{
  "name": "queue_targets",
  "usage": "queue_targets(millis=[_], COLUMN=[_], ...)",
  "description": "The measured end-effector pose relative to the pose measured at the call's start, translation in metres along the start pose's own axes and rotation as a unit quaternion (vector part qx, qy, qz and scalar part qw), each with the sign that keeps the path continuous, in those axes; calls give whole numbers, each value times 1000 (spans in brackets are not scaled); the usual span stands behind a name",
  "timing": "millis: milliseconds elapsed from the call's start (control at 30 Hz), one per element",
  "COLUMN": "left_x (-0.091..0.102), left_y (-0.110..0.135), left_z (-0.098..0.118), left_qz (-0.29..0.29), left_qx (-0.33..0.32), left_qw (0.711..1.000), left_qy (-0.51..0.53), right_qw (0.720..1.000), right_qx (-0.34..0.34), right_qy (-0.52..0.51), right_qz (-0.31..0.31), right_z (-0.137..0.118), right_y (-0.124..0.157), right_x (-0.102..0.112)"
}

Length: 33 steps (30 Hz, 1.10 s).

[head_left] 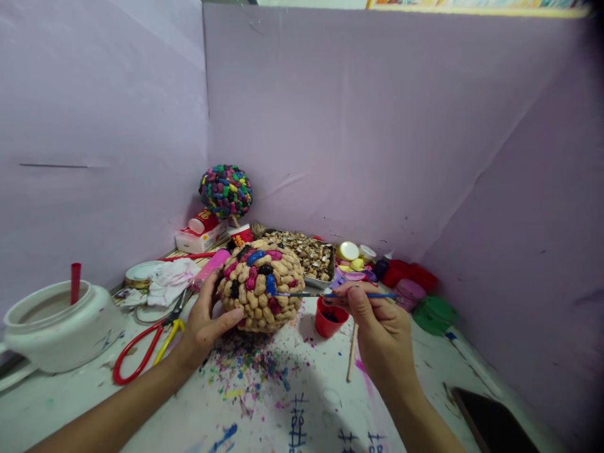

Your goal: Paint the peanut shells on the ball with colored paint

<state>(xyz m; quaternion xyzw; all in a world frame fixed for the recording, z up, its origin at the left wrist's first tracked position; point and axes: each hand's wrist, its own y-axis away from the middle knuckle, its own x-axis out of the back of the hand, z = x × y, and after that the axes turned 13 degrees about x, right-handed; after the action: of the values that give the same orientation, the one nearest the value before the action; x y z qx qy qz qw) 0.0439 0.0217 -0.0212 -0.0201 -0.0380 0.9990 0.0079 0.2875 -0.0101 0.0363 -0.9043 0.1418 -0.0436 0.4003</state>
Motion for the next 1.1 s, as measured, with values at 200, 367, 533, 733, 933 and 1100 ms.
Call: queue_targets(millis=[200,367,533,733,933,1100], left_x=[-1,-1,-1,-2,-2,-1], left_y=[1,0,1,0,2,2], left_z=[0,0,0,0,-1,-3], left_qz=[0,6,-5,-7,3,12], left_qx=[-2,-1,0,-3,-9,-12], left_qw=[1000,1000,1000,1000,1000,1000], left_qy=[5,5,13,7,-10,-26], right_qw=[997,993,989,986,968,947], right_qx=[42,79,107,122,211,269], right_qy=[55,85,94,100,125,134], right_qz=[-25,-39,-47,-52,-62,-111], right_z=[-4,-6,-10,-17,-22,-25], right_y=[3,-1,-3,-2,3,5], right_x=[-2,-1,-1,-2,-5,-4])
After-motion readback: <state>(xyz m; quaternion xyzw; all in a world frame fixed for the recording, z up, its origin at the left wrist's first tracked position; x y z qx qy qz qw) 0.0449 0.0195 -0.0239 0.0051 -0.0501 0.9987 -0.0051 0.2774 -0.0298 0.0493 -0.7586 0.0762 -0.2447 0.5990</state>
